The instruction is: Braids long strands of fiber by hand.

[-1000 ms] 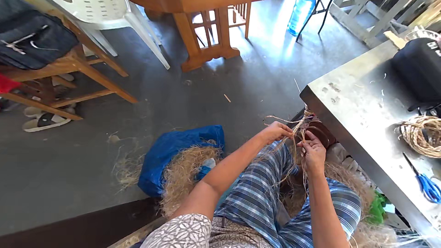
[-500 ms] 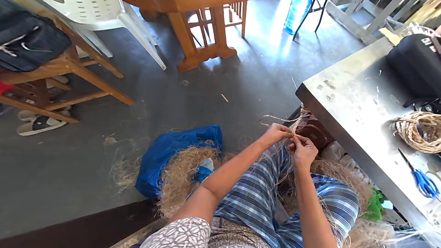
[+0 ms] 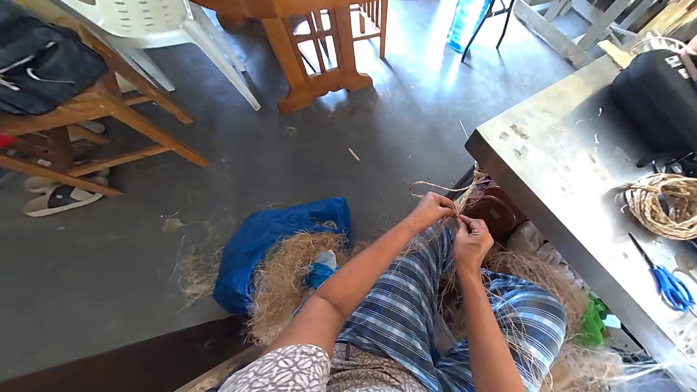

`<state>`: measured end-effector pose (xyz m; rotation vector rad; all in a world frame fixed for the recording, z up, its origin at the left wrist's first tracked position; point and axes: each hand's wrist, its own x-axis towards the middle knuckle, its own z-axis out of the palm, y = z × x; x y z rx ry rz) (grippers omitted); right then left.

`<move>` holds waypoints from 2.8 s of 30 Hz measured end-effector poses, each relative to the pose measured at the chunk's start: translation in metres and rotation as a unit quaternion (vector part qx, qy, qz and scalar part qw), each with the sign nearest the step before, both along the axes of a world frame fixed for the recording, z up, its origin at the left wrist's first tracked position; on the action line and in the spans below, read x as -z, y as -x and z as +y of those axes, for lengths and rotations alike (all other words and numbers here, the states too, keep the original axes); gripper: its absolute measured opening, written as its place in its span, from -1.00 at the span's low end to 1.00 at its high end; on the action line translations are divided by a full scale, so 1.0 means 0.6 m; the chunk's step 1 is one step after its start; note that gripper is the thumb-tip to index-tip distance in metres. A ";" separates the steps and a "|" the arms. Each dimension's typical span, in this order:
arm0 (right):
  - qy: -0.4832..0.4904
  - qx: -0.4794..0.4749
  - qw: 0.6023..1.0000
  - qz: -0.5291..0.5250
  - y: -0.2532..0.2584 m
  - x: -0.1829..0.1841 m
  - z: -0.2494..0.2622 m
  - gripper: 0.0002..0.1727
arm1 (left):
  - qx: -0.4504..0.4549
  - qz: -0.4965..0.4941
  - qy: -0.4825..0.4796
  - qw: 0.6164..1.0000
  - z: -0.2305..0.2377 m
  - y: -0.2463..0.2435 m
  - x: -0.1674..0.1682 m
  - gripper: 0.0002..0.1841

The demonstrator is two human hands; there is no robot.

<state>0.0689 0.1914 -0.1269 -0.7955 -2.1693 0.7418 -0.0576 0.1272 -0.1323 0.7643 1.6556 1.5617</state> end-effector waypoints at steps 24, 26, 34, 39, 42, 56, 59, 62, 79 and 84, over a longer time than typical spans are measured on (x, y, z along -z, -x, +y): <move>0.028 0.036 0.997 -0.058 0.010 -0.022 0.001 -0.86 | 0.025 -0.029 -0.023 0.999 0.002 -0.006 -0.006 -0.90; 0.024 0.038 0.997 -0.064 0.012 -0.024 -0.001 -0.87 | 0.022 -0.018 -0.019 0.999 0.001 -0.007 -0.009 -0.87; 0.048 0.045 0.995 -0.070 0.016 -0.024 -0.003 -0.87 | -0.011 0.028 0.016 0.999 0.011 -0.008 -0.007 -0.81; 0.096 0.051 0.990 -0.094 0.010 -0.029 0.006 -0.89 | -0.008 0.030 0.023 0.999 0.016 -0.004 0.000 -0.81; 0.147 0.030 0.985 -0.088 0.001 -0.037 0.025 -0.74 | -0.012 0.012 0.017 1.000 0.016 -0.002 0.004 -0.82; 0.549 -0.149 0.820 -0.070 0.025 -0.051 0.084 -0.72 | -0.016 -0.006 -0.005 1.000 0.012 -0.005 -0.001 -0.88; 0.544 -0.152 0.823 -0.060 0.021 -0.045 0.086 -0.79 | -0.017 0.027 0.018 0.999 0.017 -0.007 -0.003 -0.87; 0.541 -0.121 0.831 -0.051 0.020 -0.040 0.084 -0.81 | -0.032 0.009 0.036 0.999 0.021 -0.015 -0.003 -0.86; 0.480 -0.083 0.871 -0.058 0.021 -0.030 0.075 -0.76 | 0.018 -0.153 0.104 0.982 -0.004 0.011 -0.034 -0.78; 0.485 -0.090 0.868 -0.066 0.024 -0.034 0.075 -0.77 | 0.086 0.025 0.155 0.984 -0.008 0.031 -0.046 -0.76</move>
